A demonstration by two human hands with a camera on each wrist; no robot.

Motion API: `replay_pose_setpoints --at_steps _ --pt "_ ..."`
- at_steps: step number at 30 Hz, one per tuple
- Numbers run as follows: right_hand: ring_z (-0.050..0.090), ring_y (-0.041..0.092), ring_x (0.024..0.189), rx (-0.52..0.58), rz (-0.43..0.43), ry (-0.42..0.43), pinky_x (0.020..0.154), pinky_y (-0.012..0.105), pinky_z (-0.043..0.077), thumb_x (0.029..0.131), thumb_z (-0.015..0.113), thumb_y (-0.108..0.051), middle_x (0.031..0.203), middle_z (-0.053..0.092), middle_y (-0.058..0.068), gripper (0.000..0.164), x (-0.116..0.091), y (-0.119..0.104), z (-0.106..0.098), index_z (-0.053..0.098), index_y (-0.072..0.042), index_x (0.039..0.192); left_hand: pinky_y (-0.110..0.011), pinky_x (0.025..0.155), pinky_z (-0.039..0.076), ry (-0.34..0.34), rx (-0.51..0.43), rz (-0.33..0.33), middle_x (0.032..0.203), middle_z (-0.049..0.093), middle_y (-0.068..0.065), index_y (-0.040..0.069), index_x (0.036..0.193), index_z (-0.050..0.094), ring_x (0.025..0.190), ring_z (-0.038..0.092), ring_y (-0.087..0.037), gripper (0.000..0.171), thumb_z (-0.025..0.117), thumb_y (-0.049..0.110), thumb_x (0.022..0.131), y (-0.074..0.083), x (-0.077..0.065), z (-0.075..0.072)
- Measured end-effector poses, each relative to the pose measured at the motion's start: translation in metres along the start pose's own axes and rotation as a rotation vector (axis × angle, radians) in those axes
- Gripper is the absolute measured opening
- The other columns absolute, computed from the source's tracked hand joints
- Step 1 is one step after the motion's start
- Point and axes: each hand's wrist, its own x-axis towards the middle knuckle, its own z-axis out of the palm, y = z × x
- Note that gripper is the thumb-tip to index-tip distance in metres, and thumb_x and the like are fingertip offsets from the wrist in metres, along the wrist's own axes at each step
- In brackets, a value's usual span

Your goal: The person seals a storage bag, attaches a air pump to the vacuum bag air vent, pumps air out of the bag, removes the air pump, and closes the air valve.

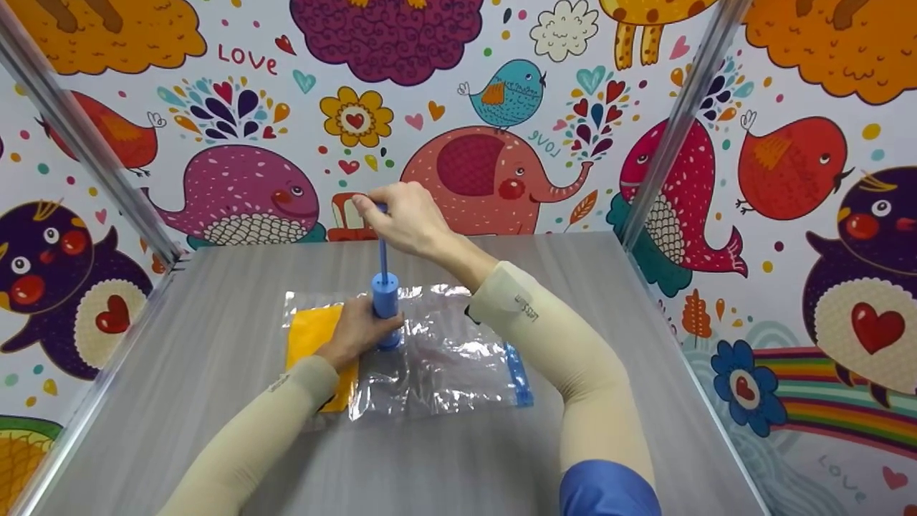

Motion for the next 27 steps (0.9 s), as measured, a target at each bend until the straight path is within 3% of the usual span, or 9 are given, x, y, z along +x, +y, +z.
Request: replay_pose_setpoints --at_steps 9,19,27 --pt "0.045 0.015 0.057 0.028 -0.008 0.083 0.051 0.025 0.029 0.114 0.062 -0.028 0.058 0.046 -0.007 0.048 0.006 -0.017 -0.011 0.063 -0.013 0.068 -0.053 0.097 0.069 0.026 0.009 -0.016 0.104 0.086 -0.010 0.012 0.105 0.076 0.090 0.078 -0.025 0.028 0.091 0.032 0.092 0.000 -0.001 0.000" --pt "0.044 0.015 0.058 0.023 0.009 0.083 0.052 0.025 0.029 0.115 0.061 -0.029 0.058 0.044 -0.006 0.049 0.008 -0.017 -0.010 0.057 -0.019 0.067 -0.052 0.097 0.070 0.003 -0.036 -0.038 0.106 0.087 -0.010 0.013 0.103 0.078 0.091 0.081 -0.026 0.027 0.090 0.033 0.089 -0.001 0.000 0.000" --pt "0.043 0.016 0.060 0.037 0.046 0.059 0.053 0.026 0.030 0.116 0.060 -0.033 0.060 0.044 -0.005 0.049 0.013 -0.017 -0.008 0.058 -0.018 0.069 -0.056 0.102 0.068 -0.020 -0.066 -0.052 0.108 0.086 -0.010 0.014 0.104 0.075 0.092 0.079 -0.027 0.025 0.089 0.033 0.094 -0.004 0.002 -0.003"
